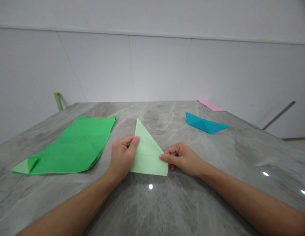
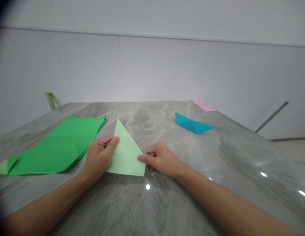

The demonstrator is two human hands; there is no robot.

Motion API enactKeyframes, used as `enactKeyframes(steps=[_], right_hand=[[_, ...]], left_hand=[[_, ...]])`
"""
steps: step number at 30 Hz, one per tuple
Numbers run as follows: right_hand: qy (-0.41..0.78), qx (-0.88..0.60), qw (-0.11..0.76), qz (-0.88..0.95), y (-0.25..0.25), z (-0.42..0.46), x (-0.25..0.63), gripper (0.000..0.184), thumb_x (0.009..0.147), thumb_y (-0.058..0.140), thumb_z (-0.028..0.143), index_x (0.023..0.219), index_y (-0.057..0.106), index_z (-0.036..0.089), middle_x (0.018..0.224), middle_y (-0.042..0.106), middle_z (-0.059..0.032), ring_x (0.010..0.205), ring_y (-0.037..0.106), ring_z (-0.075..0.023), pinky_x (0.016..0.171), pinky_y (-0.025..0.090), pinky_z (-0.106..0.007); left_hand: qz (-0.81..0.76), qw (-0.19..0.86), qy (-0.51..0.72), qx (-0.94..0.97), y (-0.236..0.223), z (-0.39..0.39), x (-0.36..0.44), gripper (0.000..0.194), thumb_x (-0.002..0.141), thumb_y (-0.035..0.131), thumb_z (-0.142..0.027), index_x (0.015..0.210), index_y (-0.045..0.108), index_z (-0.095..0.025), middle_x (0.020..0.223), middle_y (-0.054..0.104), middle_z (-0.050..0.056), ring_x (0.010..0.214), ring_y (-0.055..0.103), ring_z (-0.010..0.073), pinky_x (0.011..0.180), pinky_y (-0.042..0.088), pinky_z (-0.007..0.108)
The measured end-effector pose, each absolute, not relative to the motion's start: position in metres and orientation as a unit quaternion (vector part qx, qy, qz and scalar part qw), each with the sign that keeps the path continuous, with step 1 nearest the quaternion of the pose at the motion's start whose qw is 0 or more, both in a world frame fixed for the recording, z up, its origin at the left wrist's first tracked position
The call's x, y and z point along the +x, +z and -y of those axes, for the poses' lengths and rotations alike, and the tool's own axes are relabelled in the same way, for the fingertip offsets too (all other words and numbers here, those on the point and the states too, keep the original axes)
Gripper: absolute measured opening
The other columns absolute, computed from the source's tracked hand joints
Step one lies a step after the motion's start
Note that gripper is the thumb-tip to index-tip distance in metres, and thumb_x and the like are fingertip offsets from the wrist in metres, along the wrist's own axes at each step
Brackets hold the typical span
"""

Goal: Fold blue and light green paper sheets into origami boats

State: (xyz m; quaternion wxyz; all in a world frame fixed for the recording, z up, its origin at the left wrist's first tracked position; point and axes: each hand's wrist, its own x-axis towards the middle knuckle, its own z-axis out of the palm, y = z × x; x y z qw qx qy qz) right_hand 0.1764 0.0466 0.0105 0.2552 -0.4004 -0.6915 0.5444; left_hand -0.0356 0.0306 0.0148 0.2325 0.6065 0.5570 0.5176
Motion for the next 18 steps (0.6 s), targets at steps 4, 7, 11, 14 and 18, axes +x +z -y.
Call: enactKeyframes(steps=[4, 7, 11, 14, 18], right_hand=[[0.549, -0.380, 0.267, 0.695, 0.012, -0.047, 0.180, 0.044, 0.077, 0.066, 0.055, 0.059, 0.062, 0.014, 0.051, 0.060, -0.0014, 0.047, 0.053, -0.0096, 0.046, 0.038, -0.021], [0.549, -0.372, 0.285, 0.692, 0.010, -0.049, 0.182, 0.046, 0.078, 0.065, 0.054, 0.056, 0.061, 0.014, 0.049, 0.057, -0.0005, 0.046, 0.050, -0.0089, 0.046, 0.036, -0.021], [0.528, -0.397, 0.347, 0.666, 0.005, -0.052, 0.181, 0.030, 0.079, 0.067, 0.043, 0.079, 0.069, 0.013, 0.059, 0.063, -0.0003, 0.051, 0.054, -0.0099, 0.049, 0.039, -0.022], [0.460, -0.414, 0.404, 0.674, 0.005, -0.052, 0.178, 0.032, 0.079, 0.068, 0.032, 0.108, 0.068, 0.018, 0.073, 0.070, -0.0008, 0.060, 0.061, -0.0125, 0.055, 0.046, -0.023], [0.337, -0.434, 0.425, 0.719, 0.010, -0.048, 0.175, 0.023, 0.082, 0.063, 0.026, 0.103, 0.073, 0.023, 0.081, 0.074, -0.0012, 0.063, 0.063, -0.0132, 0.058, 0.049, -0.025]], left_hand=[[-0.557, 0.224, 0.524, 0.604, 0.017, -0.033, -0.037, 0.039, 0.083, 0.050, -0.038, 0.051, 0.039, -0.019, 0.050, 0.030, -0.004, 0.048, 0.029, 0.0097, 0.046, 0.022, 0.023], [-0.544, 0.275, 0.511, 0.606, 0.014, -0.036, -0.039, 0.039, 0.084, 0.051, -0.041, 0.054, 0.043, -0.018, 0.051, 0.034, -0.004, 0.049, 0.031, 0.0093, 0.046, 0.023, 0.022], [-0.488, 0.404, 0.463, 0.619, 0.004, -0.037, -0.038, 0.038, 0.085, 0.054, -0.048, 0.065, 0.049, -0.017, 0.054, 0.043, -0.004, 0.047, 0.039, 0.0085, 0.043, 0.028, 0.019], [-0.444, 0.471, 0.405, 0.646, -0.002, -0.032, -0.032, 0.036, 0.089, 0.050, -0.050, 0.074, 0.050, -0.017, 0.055, 0.046, -0.005, 0.042, 0.043, 0.0084, 0.039, 0.032, 0.018], [-0.395, 0.512, 0.355, 0.676, -0.004, -0.026, -0.025, 0.032, 0.094, 0.043, -0.047, 0.091, 0.051, -0.017, 0.055, 0.048, -0.006, 0.036, 0.043, 0.0072, 0.036, 0.033, 0.017]])
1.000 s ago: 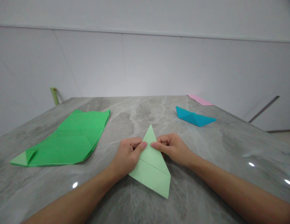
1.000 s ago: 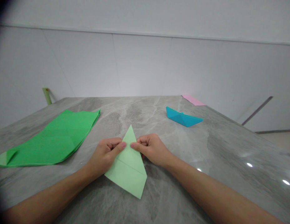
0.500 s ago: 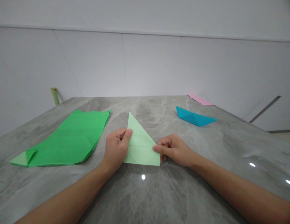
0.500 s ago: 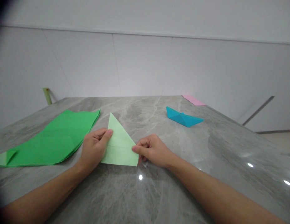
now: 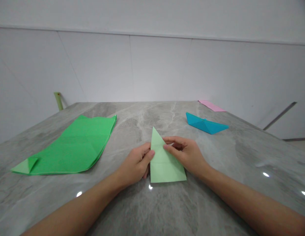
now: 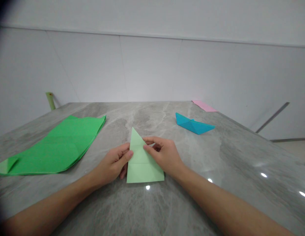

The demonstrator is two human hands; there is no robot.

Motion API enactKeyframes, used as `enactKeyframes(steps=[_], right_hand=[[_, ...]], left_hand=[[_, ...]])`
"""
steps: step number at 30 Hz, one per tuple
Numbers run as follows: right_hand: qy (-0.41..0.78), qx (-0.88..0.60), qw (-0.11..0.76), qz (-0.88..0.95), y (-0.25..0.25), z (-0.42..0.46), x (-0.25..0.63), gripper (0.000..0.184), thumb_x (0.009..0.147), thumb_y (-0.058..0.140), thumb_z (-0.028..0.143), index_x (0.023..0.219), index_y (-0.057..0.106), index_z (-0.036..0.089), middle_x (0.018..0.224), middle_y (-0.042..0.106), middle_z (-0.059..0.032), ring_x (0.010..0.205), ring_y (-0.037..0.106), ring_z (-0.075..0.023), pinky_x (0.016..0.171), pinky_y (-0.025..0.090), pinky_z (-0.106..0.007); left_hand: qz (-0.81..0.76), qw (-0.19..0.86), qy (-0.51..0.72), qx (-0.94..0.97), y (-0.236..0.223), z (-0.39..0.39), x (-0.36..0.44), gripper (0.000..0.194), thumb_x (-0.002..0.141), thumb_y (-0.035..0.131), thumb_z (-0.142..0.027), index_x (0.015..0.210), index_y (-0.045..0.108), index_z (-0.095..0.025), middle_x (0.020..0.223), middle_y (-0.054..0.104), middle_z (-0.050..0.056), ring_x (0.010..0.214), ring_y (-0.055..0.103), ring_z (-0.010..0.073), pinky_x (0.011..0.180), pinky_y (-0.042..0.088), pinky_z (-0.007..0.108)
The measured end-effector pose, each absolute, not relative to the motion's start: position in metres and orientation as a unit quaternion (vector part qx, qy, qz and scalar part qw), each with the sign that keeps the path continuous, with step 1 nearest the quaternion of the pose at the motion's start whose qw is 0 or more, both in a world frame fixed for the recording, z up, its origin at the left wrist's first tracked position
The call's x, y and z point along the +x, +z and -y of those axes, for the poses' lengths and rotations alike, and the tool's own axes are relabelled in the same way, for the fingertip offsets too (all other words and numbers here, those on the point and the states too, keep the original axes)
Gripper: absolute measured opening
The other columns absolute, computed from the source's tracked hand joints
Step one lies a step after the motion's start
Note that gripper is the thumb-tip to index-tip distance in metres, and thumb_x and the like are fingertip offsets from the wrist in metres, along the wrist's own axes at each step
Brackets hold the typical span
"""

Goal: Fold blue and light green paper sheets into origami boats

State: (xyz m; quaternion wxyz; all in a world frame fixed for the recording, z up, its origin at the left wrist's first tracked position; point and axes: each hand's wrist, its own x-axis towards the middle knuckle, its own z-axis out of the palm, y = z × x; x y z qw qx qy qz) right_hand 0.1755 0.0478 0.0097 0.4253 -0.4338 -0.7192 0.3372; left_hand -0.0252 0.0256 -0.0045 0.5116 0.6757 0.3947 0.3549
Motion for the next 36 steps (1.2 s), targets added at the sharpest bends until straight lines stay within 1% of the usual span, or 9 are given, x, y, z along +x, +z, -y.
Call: enactKeyframes(steps=[5, 11, 16, 18, 21, 24, 27, 32, 36], right_hand=[[0.240, -0.433, 0.442, 0.748, 0.0142, -0.0445, 0.1715, 0.022, 0.083, 0.062, 0.020, 0.099, 0.076, 0.024, 0.104, 0.074, -0.0035, 0.076, 0.068, -0.0153, 0.062, 0.054, -0.026], [0.174, -0.428, 0.450, 0.764, 0.0110, -0.0423, 0.1685, 0.026, 0.084, 0.061, 0.018, 0.107, 0.073, 0.022, 0.112, 0.072, -0.0047, 0.078, 0.069, -0.0162, 0.067, 0.058, -0.030], [0.182, -0.429, 0.464, 0.753, 0.0098, -0.0412, 0.1669, 0.025, 0.083, 0.063, 0.018, 0.107, 0.071, 0.020, 0.105, 0.073, -0.0043, 0.075, 0.069, -0.0155, 0.066, 0.059, -0.030], [0.194, -0.425, 0.471, 0.748, 0.0109, -0.0411, 0.1666, 0.024, 0.083, 0.063, 0.017, 0.105, 0.071, 0.020, 0.106, 0.073, -0.0041, 0.080, 0.069, -0.0156, 0.066, 0.059, -0.028], [0.176, -0.406, 0.481, 0.757, 0.0134, -0.0409, 0.1666, 0.021, 0.083, 0.063, 0.015, 0.102, 0.071, 0.020, 0.107, 0.071, -0.0051, 0.090, 0.067, -0.0171, 0.074, 0.057, -0.030], [0.140, -0.406, 0.480, 0.765, 0.0155, -0.0404, 0.1665, 0.018, 0.082, 0.065, 0.014, 0.098, 0.072, 0.019, 0.098, 0.069, -0.0054, 0.083, 0.064, -0.0167, 0.076, 0.055, -0.032], [0.134, -0.410, 0.476, 0.766, 0.0167, -0.0403, 0.1662, 0.017, 0.081, 0.065, 0.013, 0.096, 0.071, 0.018, 0.093, 0.067, -0.0044, 0.077, 0.062, -0.0154, 0.074, 0.052, -0.032], [0.122, -0.418, 0.471, 0.767, 0.0182, -0.0399, 0.1667, 0.016, 0.081, 0.066, 0.013, 0.095, 0.070, 0.019, 0.082, 0.063, -0.0020, 0.078, 0.061, -0.0166, 0.076, 0.050, -0.033], [0.116, -0.414, 0.467, 0.772, 0.0186, -0.0393, 0.1665, 0.016, 0.081, 0.065, 0.013, 0.094, 0.070, 0.020, 0.081, 0.064, -0.0014, 0.076, 0.061, -0.0162, 0.073, 0.050, -0.032]], left_hand=[[-0.387, 0.515, 0.368, 0.671, -0.0025, -0.0243, -0.0224, 0.034, 0.096, 0.045, -0.040, 0.119, 0.049, -0.015, 0.057, 0.049, -0.007, 0.035, 0.043, 0.0063, 0.034, 0.032, 0.016], [-0.380, 0.517, 0.390, 0.660, -0.0056, -0.0248, -0.0195, 0.048, 0.096, 0.045, -0.035, 0.139, 0.034, -0.017, 0.057, 0.049, -0.008, 0.034, 0.044, 0.0063, 0.033, 0.031, 0.014], [-0.363, 0.512, 0.395, 0.671, -0.0063, -0.0253, -0.0189, 0.048, 0.096, 0.045, -0.035, 0.139, 0.035, -0.016, 0.056, 0.048, -0.008, 0.035, 0.043, 0.0057, 0.033, 0.032, 0.014], [-0.358, 0.507, 0.394, 0.678, -0.0048, -0.0243, -0.0186, 0.047, 0.096, 0.046, -0.034, 0.139, 0.035, -0.015, 0.055, 0.047, -0.008, 0.036, 0.042, 0.0058, 0.034, 0.032, 0.014], [-0.358, 0.505, 0.396, 0.679, -0.0042, -0.0229, -0.0185, 0.050, 0.096, 0.045, -0.034, 0.141, 0.032, -0.016, 0.055, 0.046, -0.009, 0.036, 0.042, 0.0063, 0.035, 0.033, 0.015], [-0.364, 0.495, 0.393, 0.684, -0.0059, -0.0228, -0.0192, 0.053, 0.097, 0.046, -0.035, 0.144, 0.028, -0.018, 0.055, 0.045, -0.009, 0.037, 0.042, 0.0068, 0.037, 0.033, 0.016], [-0.370, 0.474, 0.386, 0.700, -0.0069, -0.0234, -0.0201, 0.053, 0.097, 0.046, -0.035, 0.144, 0.030, -0.018, 0.054, 0.045, -0.009, 0.040, 0.042, 0.0068, 0.041, 0.032, 0.018], [-0.380, 0.447, 0.381, 0.715, -0.0056, -0.0239, -0.0201, 0.051, 0.097, 0.045, -0.032, 0.144, 0.031, -0.018, 0.054, 0.046, -0.009, 0.043, 0.041, 0.0074, 0.045, 0.031, 0.020], [-0.389, 0.423, 0.376, 0.727, -0.0042, -0.0236, -0.0197, 0.051, 0.097, 0.044, -0.031, 0.143, 0.030, -0.016, 0.053, 0.046, -0.009, 0.043, 0.042, 0.0082, 0.047, 0.031, 0.020]])
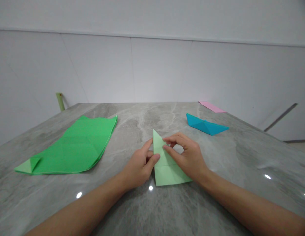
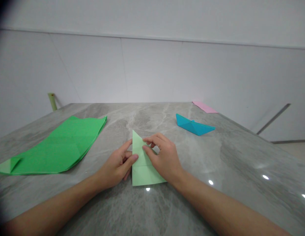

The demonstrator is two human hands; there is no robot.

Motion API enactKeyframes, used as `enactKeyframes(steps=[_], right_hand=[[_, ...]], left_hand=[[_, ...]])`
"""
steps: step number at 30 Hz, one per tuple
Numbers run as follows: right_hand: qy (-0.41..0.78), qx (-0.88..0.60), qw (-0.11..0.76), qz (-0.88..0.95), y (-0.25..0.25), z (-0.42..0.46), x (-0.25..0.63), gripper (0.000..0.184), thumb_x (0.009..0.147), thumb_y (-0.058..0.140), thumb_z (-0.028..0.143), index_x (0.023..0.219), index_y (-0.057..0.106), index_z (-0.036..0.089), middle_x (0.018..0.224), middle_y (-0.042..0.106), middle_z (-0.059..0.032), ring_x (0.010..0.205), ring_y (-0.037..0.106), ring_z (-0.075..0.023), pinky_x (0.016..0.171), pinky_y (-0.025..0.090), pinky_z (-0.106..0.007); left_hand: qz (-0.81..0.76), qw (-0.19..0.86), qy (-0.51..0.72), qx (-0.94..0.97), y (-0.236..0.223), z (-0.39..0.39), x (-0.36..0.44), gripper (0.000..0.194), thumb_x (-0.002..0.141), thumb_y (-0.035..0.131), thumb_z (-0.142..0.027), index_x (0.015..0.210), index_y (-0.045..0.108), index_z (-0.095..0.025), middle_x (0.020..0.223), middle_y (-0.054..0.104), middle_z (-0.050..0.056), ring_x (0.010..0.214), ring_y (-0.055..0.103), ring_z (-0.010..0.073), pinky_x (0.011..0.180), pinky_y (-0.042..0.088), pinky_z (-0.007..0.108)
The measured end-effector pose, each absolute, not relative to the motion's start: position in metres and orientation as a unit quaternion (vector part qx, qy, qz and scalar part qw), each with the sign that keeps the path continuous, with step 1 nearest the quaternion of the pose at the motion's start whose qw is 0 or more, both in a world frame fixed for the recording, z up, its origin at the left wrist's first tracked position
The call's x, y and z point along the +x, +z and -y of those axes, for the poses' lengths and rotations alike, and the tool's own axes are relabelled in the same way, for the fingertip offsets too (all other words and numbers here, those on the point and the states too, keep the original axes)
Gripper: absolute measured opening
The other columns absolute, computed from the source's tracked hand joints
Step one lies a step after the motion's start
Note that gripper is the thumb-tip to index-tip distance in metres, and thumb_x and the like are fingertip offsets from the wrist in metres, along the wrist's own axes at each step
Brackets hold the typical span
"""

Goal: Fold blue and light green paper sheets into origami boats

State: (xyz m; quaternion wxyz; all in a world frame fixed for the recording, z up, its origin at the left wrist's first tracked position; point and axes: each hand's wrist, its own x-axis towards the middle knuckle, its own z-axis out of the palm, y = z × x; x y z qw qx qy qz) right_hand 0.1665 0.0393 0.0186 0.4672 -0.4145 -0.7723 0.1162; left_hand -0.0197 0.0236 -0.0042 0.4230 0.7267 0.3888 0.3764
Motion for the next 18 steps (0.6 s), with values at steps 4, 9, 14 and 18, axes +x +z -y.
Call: enactKeyframes(steps=[4, 9, 14, 18], right_hand=[[0.109, -0.408, 0.471, 0.775, 0.0191, -0.0386, 0.1652, 0.016, 0.082, 0.063, 0.013, 0.095, 0.069, 0.021, 0.082, 0.066, -0.0018, 0.075, 0.062, -0.0160, 0.073, 0.051, -0.032], [0.103, -0.407, 0.469, 0.777, 0.0205, -0.0365, 0.1650, 0.021, 0.082, 0.061, 0.010, 0.098, 0.069, 0.021, 0.086, 0.067, -0.0031, 0.078, 0.063, -0.0168, 0.074, 0.052, -0.033], [0.099, -0.401, 0.475, 0.777, 0.0204, -0.0351, 0.1649, 0.023, 0.081, 0.060, 0.008, 0.098, 0.068, 0.021, 0.085, 0.068, -0.0028, 0.078, 0.063, -0.0167, 0.074, 0.052, -0.032], [0.099, -0.396, 0.479, 0.777, 0.0191, -0.0361, 0.1650, 0.025, 0.081, 0.059, 0.008, 0.101, 0.067, 0.020, 0.086, 0.068, -0.0022, 0.077, 0.064, -0.0158, 0.073, 0.052, -0.031]], left_hand=[[-0.397, 0.400, 0.372, 0.737, -0.0012, -0.0230, -0.0194, 0.050, 0.097, 0.044, -0.031, 0.142, 0.032, -0.015, 0.051, 0.045, -0.009, 0.044, 0.043, 0.0092, 0.047, 0.031, 0.021], [-0.412, 0.372, 0.369, 0.745, 0.0007, -0.0229, -0.0189, 0.050, 0.096, 0.043, -0.029, 0.143, 0.031, -0.014, 0.052, 0.045, -0.009, 0.045, 0.044, 0.0100, 0.049, 0.032, 0.022], [-0.431, 0.347, 0.366, 0.748, 0.0011, -0.0224, -0.0184, 0.050, 0.095, 0.044, -0.027, 0.141, 0.033, -0.011, 0.052, 0.044, -0.009, 0.046, 0.043, 0.0105, 0.051, 0.031, 0.023], [-0.434, 0.341, 0.366, 0.750, 0.0014, -0.0222, -0.0189, 0.050, 0.095, 0.044, -0.026, 0.142, 0.032, -0.011, 0.052, 0.043, -0.009, 0.046, 0.042, 0.0104, 0.051, 0.030, 0.023]])
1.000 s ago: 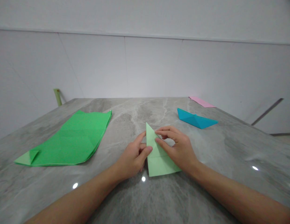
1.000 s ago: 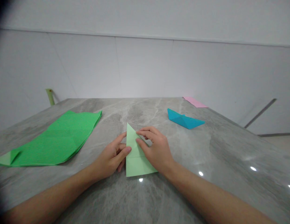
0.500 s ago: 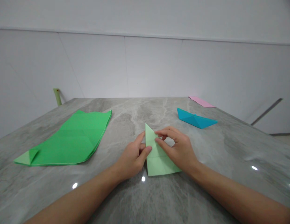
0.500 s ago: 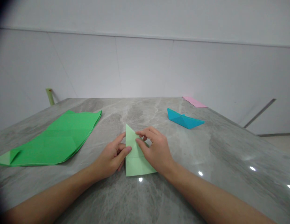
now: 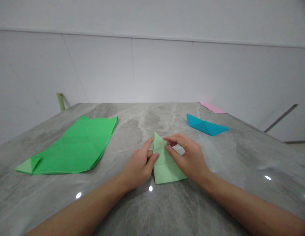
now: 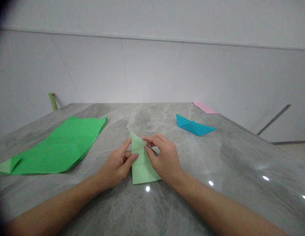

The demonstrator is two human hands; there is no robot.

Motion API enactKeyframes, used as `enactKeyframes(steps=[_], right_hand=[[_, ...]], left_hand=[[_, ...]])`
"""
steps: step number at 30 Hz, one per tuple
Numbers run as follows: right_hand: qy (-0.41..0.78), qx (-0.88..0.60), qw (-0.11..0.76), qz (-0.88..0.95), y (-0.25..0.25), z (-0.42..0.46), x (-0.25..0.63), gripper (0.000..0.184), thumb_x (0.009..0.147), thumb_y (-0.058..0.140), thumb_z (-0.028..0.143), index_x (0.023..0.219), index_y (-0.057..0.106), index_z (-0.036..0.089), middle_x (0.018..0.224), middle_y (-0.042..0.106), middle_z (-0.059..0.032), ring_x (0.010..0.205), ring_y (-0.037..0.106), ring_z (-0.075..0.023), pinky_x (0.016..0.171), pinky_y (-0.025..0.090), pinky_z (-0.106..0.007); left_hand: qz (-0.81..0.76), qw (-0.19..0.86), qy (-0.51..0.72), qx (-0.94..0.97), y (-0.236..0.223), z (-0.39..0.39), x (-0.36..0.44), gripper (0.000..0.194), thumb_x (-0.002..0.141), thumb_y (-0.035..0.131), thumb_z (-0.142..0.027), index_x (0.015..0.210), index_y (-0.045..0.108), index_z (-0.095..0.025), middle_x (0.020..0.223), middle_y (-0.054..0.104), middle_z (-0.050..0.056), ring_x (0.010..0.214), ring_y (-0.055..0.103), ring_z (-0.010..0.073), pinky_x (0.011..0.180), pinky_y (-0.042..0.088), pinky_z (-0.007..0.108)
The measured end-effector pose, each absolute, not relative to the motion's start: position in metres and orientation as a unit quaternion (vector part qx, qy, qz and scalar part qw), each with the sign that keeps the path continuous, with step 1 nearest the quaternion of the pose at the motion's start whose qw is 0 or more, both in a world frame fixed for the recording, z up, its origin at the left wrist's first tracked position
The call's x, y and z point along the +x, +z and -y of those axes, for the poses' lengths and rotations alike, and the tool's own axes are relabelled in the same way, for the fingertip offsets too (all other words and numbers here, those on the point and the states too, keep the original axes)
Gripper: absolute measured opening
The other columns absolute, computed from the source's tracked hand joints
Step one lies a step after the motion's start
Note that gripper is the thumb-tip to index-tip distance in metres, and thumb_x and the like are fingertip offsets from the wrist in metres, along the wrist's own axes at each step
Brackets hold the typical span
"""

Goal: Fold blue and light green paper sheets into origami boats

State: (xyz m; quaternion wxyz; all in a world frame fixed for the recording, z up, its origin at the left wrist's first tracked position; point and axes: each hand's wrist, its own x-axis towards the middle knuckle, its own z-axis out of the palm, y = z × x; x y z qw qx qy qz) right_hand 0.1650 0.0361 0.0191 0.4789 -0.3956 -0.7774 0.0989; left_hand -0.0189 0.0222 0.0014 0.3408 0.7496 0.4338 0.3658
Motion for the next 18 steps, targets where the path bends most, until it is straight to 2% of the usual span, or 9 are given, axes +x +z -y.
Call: enactKeyframes(steps=[6, 18], right_hand=[[0.096, -0.373, 0.497, 0.777, 0.0185, -0.0332, 0.1640, 0.028, 0.081, 0.060, 0.009, 0.106, 0.063, 0.021, 0.082, 0.066, -0.0004, 0.076, 0.063, -0.0149, 0.073, 0.052, -0.030], [0.080, -0.340, 0.487, 0.800, 0.0230, -0.0289, 0.1642, 0.018, 0.082, 0.060, 0.009, 0.095, 0.063, 0.022, 0.081, 0.066, -0.0006, 0.076, 0.063, -0.0152, 0.071, 0.051, -0.029]], left_hand=[[-0.450, 0.327, 0.386, 0.736, -0.0009, -0.0249, -0.0204, 0.050, 0.096, 0.042, -0.027, 0.143, 0.033, -0.013, 0.051, 0.047, -0.009, 0.048, 0.048, 0.0121, 0.053, 0.034, 0.024], [-0.459, 0.329, 0.398, 0.723, -0.0021, -0.0257, -0.0218, 0.049, 0.095, 0.041, -0.025, 0.142, 0.035, -0.013, 0.049, 0.048, -0.009, 0.047, 0.050, 0.0128, 0.054, 0.037, 0.025]])
